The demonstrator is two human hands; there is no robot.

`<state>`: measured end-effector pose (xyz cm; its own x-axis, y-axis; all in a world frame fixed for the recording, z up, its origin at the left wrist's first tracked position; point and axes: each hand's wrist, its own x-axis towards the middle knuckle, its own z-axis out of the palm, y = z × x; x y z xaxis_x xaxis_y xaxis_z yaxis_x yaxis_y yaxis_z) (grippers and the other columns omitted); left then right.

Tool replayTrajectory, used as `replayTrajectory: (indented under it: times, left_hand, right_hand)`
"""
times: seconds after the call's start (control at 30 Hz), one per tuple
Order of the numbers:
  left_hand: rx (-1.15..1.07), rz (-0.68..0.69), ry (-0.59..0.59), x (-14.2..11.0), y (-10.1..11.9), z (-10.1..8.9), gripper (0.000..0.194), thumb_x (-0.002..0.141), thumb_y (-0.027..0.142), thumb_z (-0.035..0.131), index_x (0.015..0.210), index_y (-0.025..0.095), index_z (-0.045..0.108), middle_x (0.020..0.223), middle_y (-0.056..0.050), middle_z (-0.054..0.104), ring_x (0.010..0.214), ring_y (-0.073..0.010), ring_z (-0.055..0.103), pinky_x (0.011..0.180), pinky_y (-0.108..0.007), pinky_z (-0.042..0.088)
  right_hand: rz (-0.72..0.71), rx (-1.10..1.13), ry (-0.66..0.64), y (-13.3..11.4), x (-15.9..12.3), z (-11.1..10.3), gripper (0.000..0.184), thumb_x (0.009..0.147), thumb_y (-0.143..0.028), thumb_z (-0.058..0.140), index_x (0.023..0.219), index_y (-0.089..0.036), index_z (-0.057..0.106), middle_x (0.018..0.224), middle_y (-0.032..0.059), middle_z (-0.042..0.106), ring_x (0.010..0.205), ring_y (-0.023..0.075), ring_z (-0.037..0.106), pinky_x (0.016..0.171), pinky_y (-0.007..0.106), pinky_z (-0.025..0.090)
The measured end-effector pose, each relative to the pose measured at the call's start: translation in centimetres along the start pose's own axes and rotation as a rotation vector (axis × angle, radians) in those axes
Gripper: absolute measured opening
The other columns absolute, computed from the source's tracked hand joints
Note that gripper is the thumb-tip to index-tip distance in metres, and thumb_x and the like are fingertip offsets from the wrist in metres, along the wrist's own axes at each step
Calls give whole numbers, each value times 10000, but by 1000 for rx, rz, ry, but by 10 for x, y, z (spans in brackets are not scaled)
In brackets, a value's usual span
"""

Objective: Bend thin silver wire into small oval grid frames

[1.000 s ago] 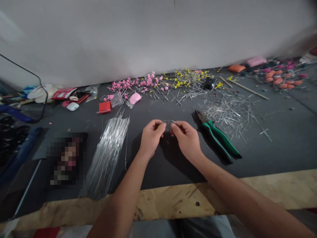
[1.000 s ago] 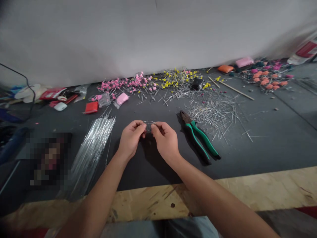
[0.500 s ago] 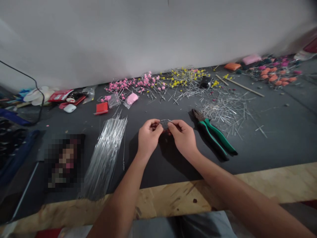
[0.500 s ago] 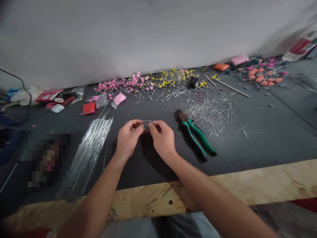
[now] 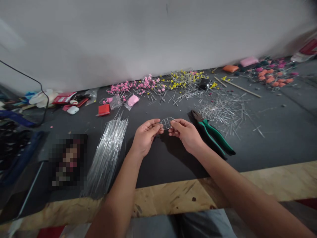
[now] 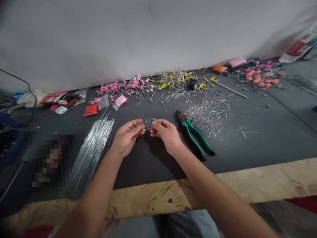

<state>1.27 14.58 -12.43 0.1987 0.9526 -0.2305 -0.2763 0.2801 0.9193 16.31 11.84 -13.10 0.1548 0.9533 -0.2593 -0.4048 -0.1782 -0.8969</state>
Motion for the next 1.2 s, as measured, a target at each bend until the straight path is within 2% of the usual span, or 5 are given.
replayTrajectory:
  times: [0.17,0.33,0.53,1.03,1.2]
  left_hand:
    - [-30,-44,-48,0,1,-1,186,676,122,718,860,124,687,767,-44,708,644,-89,637,684,-222,519]
    - [60,51,49,3,-6,0,143,728,198,693,863,150,698,833,-32,693,756,-123,647,738,-263,519]
    - [235,145,141,3,-12,-1,222,685,237,758,887,155,719,833,-20,690,643,-99,604,706,-263,481]
    - [445,230,236,3,-17,0,191,705,266,725,859,154,738,732,-41,713,723,-177,641,745,-312,472]
    - [501,253,281,3,-18,-2,195,705,296,732,853,170,747,760,-49,724,733,-192,649,740,-321,471]
  right_hand:
    - [-17,-12,-28,1,0,-2,249,664,-397,721,725,-182,611,634,-25,583,582,122,600,610,293,545]
    - [-169,-134,42,10,-2,1,199,740,-387,666,767,-193,629,643,-22,602,611,132,596,621,278,512]
    - [-272,-293,53,11,-6,3,157,780,-356,629,780,-199,636,654,-3,634,622,153,612,631,286,500]
    - [-330,-452,8,13,-6,1,122,817,-311,600,813,-199,648,679,9,678,649,172,648,657,300,501]
    - [-338,-486,10,13,-7,2,115,824,-306,592,805,-209,650,685,10,675,651,178,640,653,304,487]
